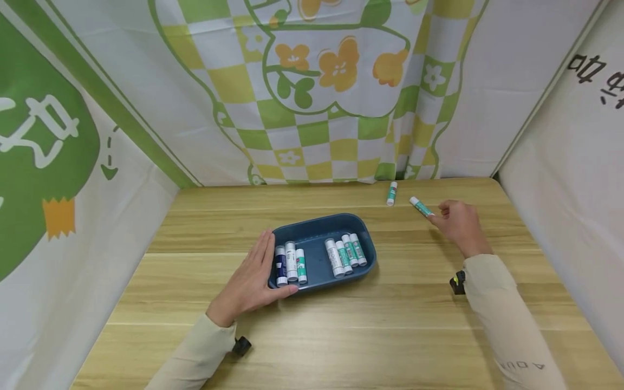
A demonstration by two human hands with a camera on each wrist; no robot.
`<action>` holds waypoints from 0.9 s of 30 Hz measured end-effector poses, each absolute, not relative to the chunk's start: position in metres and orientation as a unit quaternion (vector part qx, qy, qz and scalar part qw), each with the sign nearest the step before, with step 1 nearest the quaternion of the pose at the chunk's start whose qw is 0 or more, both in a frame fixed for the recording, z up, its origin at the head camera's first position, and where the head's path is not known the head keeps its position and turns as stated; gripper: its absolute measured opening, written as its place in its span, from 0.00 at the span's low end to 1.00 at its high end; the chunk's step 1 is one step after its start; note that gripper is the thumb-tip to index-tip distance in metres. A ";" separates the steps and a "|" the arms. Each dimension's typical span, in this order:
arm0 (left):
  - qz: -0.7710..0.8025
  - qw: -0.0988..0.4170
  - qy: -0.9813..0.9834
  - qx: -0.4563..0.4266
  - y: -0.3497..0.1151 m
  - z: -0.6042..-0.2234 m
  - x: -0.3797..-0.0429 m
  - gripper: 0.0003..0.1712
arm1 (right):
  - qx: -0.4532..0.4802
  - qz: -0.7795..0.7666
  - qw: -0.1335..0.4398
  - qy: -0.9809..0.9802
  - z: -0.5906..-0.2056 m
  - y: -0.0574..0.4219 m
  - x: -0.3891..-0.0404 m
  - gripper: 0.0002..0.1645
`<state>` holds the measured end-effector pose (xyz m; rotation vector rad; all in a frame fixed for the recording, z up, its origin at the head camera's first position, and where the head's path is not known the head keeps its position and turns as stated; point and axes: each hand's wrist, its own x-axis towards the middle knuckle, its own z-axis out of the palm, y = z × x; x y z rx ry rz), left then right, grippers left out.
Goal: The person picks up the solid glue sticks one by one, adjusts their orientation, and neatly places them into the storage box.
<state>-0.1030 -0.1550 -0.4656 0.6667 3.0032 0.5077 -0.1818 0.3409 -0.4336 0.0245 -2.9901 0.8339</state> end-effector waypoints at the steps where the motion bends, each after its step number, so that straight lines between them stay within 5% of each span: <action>1: 0.163 0.012 0.963 0.212 -0.156 -0.465 -0.103 0.77 | 0.010 0.267 0.019 -0.964 -0.436 0.342 -0.185 0.33; 27: 0.165 0.016 0.964 0.207 -0.157 -0.467 -0.102 0.77 | 0.007 0.253 0.030 -0.967 -0.470 0.348 -0.217 0.19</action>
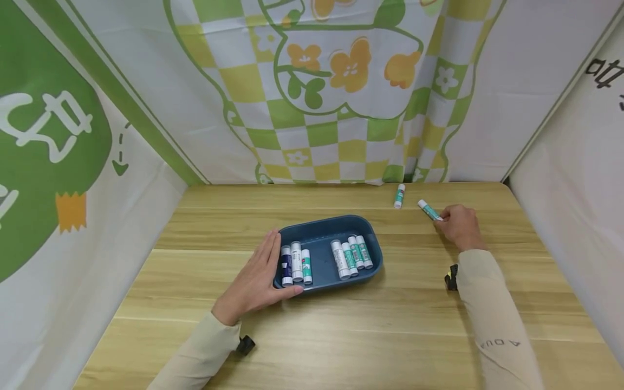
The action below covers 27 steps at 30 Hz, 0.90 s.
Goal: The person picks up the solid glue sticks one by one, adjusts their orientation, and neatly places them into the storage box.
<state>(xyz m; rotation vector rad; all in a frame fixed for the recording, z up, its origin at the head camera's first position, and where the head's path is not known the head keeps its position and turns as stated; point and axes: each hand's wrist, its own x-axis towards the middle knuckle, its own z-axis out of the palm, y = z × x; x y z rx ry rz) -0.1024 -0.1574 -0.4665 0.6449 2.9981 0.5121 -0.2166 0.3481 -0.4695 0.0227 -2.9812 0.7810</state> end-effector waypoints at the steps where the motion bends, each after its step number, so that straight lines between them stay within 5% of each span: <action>1: 0.163 0.017 0.965 0.207 -0.157 -0.467 -0.102 0.77 | 0.007 0.254 0.027 -0.967 -0.469 0.348 -0.217 0.20; 27: 0.163 0.023 0.965 0.206 -0.157 -0.466 -0.102 0.77 | 0.015 0.291 0.083 -0.953 -0.431 0.315 -0.184 0.19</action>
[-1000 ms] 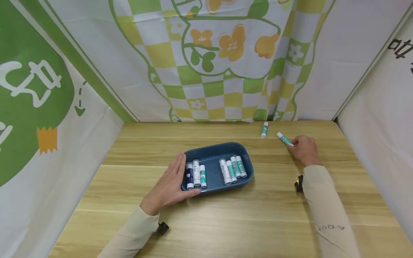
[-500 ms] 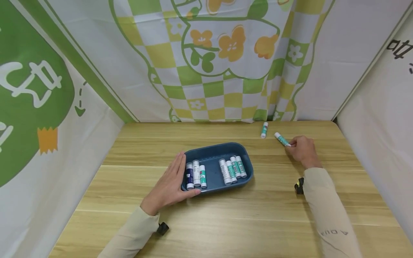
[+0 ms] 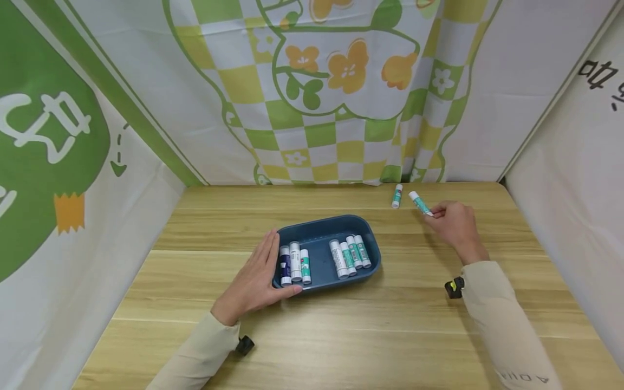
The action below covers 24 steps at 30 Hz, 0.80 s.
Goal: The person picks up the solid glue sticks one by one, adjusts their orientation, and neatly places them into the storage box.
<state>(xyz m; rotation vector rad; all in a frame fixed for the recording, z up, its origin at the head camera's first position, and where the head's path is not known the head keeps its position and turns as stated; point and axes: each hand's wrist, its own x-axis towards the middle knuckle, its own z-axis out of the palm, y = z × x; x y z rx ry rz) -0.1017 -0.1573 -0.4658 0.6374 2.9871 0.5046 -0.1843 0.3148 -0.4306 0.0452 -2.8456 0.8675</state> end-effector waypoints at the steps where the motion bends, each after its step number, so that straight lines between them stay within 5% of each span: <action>1: 0.164 0.022 0.964 0.206 -0.157 -0.466 -0.102 0.77 | 0.017 0.294 0.084 -0.952 -0.427 0.311 -0.181 0.19; 24: 0.159 0.025 0.966 0.204 -0.156 -0.465 -0.102 0.77 | 0.089 0.333 0.073 -0.936 -0.391 0.212 -0.119 0.12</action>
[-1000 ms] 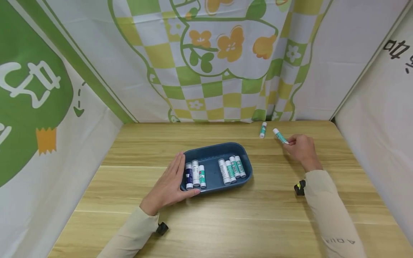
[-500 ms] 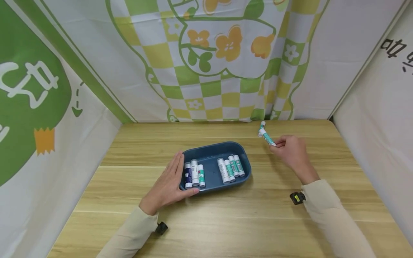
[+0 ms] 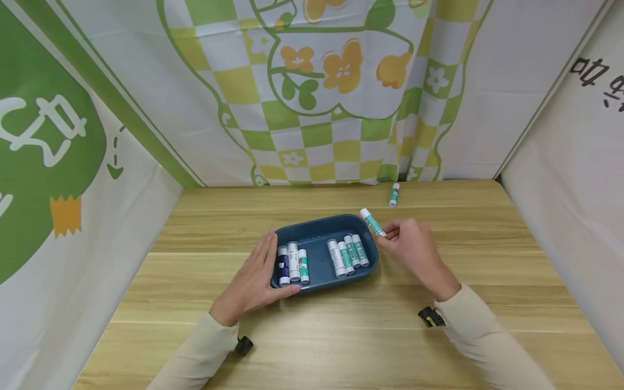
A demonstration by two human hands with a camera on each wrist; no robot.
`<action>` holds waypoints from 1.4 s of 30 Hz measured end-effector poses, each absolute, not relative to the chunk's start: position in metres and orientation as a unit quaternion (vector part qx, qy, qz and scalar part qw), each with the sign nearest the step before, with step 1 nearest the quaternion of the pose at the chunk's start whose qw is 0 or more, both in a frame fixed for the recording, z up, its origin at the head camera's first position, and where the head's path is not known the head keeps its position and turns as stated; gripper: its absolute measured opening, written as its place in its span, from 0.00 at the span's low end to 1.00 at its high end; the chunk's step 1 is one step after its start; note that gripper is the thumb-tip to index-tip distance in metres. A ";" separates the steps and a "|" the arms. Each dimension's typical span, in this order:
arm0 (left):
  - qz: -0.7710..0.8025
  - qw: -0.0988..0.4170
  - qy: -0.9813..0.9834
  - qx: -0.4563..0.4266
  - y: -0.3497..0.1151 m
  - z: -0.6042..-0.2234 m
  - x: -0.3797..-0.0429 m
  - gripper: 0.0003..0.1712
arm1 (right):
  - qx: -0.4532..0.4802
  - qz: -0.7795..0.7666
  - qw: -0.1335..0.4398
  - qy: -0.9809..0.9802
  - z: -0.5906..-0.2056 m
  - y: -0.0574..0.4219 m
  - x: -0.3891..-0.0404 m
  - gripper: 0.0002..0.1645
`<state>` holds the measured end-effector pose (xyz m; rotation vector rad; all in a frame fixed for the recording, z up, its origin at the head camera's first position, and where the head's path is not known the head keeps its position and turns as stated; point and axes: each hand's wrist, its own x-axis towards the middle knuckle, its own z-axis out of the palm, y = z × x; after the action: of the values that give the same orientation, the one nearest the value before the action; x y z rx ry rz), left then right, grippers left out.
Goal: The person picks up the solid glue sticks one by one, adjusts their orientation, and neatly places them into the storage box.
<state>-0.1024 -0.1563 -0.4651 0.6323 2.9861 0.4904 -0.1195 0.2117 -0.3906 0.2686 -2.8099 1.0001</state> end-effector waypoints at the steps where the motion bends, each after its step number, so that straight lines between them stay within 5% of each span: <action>1: 0.159 0.025 0.966 0.204 -0.156 -0.465 -0.102 0.77 | 0.091 0.330 0.072 -0.937 -0.390 0.207 -0.118 0.12; 16: 0.163 0.026 0.966 0.202 -0.156 -0.468 -0.103 0.77 | 0.143 0.291 0.071 -0.943 -0.409 0.140 -0.106 0.06; 32: 0.161 0.018 0.965 0.205 -0.156 -0.470 -0.103 0.77 | 0.122 0.303 0.006 -0.945 -0.434 0.104 -0.112 0.21; 42: 0.164 0.019 0.965 0.204 -0.155 -0.467 -0.102 0.76 | 0.147 0.295 0.059 -0.942 -0.421 0.120 -0.116 0.14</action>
<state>-0.1025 -0.1553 -0.4673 0.6324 2.9963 0.5091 -0.1164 0.1196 -0.4205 0.4445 -2.8543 0.8938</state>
